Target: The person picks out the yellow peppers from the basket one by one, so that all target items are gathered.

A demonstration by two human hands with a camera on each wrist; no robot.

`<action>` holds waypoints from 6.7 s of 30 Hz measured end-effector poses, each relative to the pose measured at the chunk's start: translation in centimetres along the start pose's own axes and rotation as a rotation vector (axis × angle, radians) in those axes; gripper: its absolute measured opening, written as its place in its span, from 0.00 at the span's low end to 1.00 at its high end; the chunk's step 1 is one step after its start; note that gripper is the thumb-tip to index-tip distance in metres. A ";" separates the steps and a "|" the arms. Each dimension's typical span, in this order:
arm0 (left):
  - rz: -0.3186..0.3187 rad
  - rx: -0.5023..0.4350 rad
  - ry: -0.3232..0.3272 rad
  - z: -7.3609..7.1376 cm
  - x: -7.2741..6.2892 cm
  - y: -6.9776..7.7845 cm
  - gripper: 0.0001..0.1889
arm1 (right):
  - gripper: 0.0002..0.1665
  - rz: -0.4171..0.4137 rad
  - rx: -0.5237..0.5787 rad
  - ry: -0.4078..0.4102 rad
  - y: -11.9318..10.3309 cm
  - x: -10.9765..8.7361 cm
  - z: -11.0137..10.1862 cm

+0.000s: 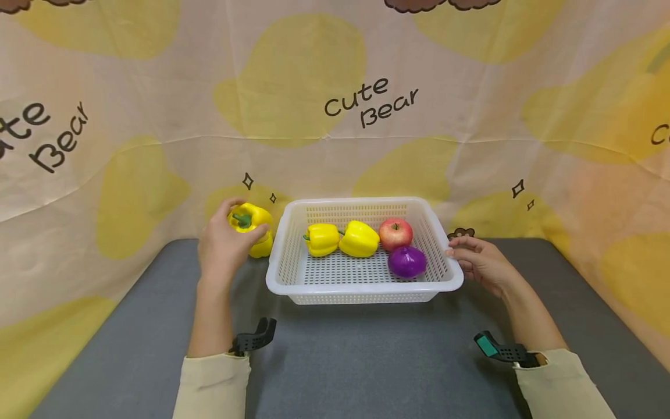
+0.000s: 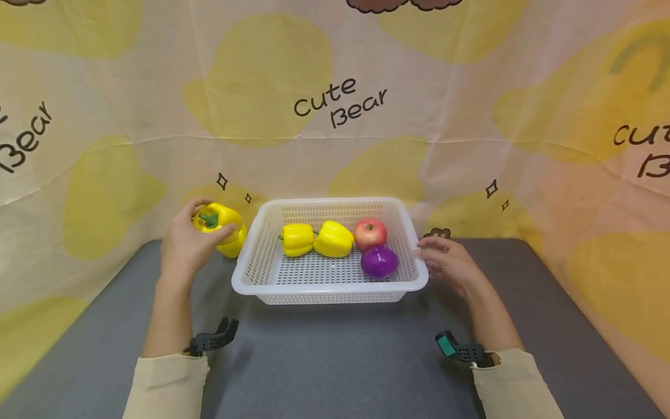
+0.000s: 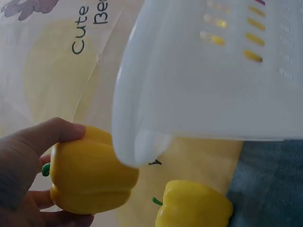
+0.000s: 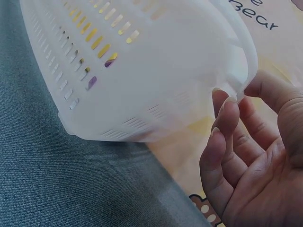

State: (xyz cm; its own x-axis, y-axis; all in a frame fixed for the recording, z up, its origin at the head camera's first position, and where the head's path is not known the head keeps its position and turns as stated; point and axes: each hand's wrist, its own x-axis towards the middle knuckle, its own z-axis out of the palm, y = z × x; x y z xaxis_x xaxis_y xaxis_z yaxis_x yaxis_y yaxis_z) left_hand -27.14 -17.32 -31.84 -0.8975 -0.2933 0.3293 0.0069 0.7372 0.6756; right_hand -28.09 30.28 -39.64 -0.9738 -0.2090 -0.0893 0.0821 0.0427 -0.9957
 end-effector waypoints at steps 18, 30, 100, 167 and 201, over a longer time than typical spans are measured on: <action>-0.011 0.120 -0.164 -0.7 0.0 -1.9 0.37 | 0.05 0.003 0.006 0.009 0.2 0.0 -0.1; -0.016 0.127 -0.198 0.1 0.2 -2.4 0.37 | 0.05 0.003 -0.007 0.019 0.2 0.0 0.1; -0.074 0.202 -0.486 2.0 1.4 -5.7 0.36 | 0.05 0.009 -0.010 0.017 0.2 0.1 0.0; 0.015 0.100 -0.364 0.8 -0.2 -0.5 0.31 | 0.06 0.009 0.033 0.001 0.1 -0.1 -0.4; 0.112 0.046 -0.360 9.6 -1.8 4.7 0.36 | 0.06 -0.010 0.065 0.004 0.5 0.2 0.0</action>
State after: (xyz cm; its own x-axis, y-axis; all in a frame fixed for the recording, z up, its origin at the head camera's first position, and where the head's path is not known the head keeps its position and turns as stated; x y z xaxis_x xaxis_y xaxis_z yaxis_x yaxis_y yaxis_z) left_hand -29.76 -7.43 -35.57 -0.9899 0.0170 0.1408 0.1010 0.7813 0.6160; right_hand -28.22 30.25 -40.12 -0.9755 -0.2053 -0.0794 0.0860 -0.0233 -0.9960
